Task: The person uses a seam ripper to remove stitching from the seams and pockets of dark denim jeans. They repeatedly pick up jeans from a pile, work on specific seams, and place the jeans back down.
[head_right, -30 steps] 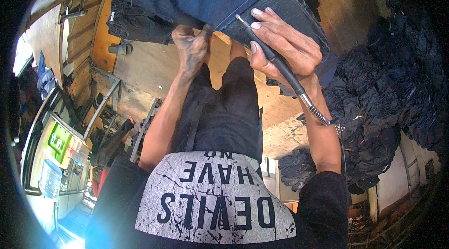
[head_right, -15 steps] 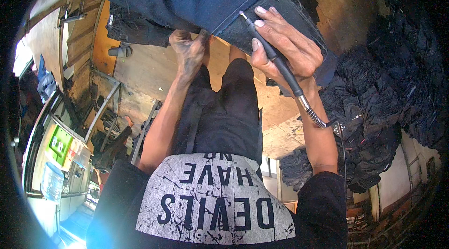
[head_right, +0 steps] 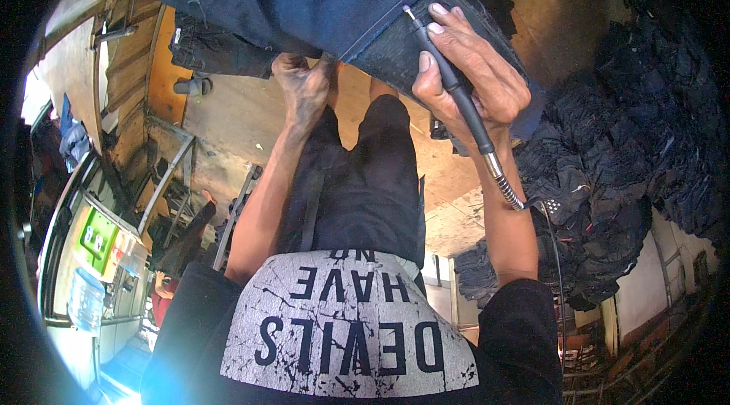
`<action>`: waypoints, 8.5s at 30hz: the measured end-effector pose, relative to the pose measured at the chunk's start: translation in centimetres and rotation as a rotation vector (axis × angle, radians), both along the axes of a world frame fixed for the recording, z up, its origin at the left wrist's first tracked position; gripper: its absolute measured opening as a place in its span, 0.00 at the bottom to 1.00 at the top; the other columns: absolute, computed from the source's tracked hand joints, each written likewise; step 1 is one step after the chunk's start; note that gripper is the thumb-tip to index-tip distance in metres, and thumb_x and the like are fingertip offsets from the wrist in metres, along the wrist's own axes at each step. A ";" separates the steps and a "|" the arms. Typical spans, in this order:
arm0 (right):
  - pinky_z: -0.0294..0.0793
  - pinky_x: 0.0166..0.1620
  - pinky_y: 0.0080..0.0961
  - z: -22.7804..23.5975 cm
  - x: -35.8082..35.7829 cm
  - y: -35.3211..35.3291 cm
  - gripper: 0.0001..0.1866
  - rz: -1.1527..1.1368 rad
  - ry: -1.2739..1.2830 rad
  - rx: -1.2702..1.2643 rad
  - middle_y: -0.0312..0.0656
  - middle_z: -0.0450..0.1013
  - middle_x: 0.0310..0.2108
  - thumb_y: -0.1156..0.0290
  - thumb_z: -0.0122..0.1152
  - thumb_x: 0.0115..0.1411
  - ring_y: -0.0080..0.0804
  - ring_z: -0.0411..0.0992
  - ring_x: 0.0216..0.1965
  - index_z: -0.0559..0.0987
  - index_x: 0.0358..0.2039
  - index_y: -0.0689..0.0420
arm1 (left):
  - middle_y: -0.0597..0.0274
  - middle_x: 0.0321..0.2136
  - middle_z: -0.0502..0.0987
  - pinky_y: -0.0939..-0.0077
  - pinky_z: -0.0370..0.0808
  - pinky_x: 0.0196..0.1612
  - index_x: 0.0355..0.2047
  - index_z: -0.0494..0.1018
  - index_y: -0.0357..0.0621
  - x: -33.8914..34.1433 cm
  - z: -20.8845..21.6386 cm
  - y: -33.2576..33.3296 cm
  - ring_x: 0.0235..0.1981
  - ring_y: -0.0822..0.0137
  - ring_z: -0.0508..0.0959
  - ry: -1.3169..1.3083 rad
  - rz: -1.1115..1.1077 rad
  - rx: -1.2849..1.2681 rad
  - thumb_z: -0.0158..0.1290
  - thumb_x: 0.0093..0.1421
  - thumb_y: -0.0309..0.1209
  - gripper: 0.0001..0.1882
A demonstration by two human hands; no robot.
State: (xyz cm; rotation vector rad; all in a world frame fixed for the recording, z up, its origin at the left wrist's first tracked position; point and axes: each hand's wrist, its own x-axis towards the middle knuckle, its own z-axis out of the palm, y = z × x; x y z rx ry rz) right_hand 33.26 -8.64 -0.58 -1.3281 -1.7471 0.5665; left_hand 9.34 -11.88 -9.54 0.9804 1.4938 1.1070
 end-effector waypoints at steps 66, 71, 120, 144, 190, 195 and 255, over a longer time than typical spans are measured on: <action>0.77 0.66 0.41 2.4 0.7 -0.5 0.23 -0.327 0.296 -0.107 0.54 0.83 0.54 0.59 0.55 0.80 0.43 0.81 0.58 0.76 0.61 0.68 | 0.45 0.65 0.72 0.58 0.73 0.66 0.73 0.57 0.33 -4.9 6.1 1.3 0.65 0.54 0.74 -0.166 -0.252 -0.199 0.77 0.58 0.40 0.53; 0.79 0.59 0.35 6.1 -1.8 1.3 0.16 -0.556 0.329 -0.190 0.46 0.85 0.48 0.59 0.68 0.74 0.36 0.82 0.52 0.86 0.49 0.60 | 0.34 0.76 0.55 0.46 0.59 0.76 0.78 0.48 0.30 -14.9 12.1 13.4 0.75 0.42 0.60 0.392 0.099 0.158 0.72 0.63 0.50 0.60; 0.81 0.53 0.40 -1.2 -21.9 -22.5 0.17 -0.245 0.234 -0.432 0.55 0.85 0.46 0.67 0.73 0.63 0.50 0.84 0.49 0.85 0.50 0.61 | 0.38 0.66 0.75 0.45 0.65 0.73 0.76 0.61 0.48 -41.7 3.1 -3.6 0.73 0.37 0.65 1.299 -0.305 0.149 0.73 0.58 0.35 0.49; 0.79 0.60 0.35 -8.6 13.4 -42.6 0.11 -1.447 0.301 -0.575 0.51 0.84 0.52 0.71 0.65 0.74 0.39 0.82 0.58 0.83 0.52 0.64 | 0.40 0.72 0.64 0.48 0.69 0.69 0.72 0.55 0.28 38.3 -26.8 -26.9 0.70 0.44 0.68 0.702 -1.142 -0.512 0.80 0.47 0.52 0.65; 0.80 0.62 0.39 3.6 -13.4 4.7 0.25 -0.421 0.027 0.217 0.49 0.82 0.57 0.59 0.79 0.59 0.48 0.80 0.59 0.84 0.55 0.52 | 0.37 0.64 0.75 0.44 0.67 0.69 0.68 0.71 0.39 -16.5 12.6 16.8 0.68 0.37 0.71 1.126 -0.621 0.569 0.66 0.65 0.51 0.39; 0.71 0.71 0.47 2.4 -8.7 0.7 0.28 -0.441 0.054 -0.119 0.48 0.82 0.60 0.61 0.83 0.55 0.54 0.73 0.69 0.84 0.55 0.52 | 0.52 0.65 0.74 0.45 0.64 0.69 0.67 0.72 0.43 -10.4 13.6 15.9 0.69 0.46 0.68 1.029 -0.663 0.576 0.68 0.58 0.46 0.39; 0.87 0.55 0.38 0.1 -11.3 9.4 0.15 -0.055 0.149 0.206 0.58 0.87 0.45 0.76 0.67 0.58 0.47 0.88 0.49 0.86 0.45 0.67 | 0.47 0.45 0.86 0.72 0.86 0.51 0.68 0.51 0.39 -8.5 11.2 20.2 0.44 0.65 0.88 -0.008 -0.595 0.105 0.71 0.55 0.11 0.49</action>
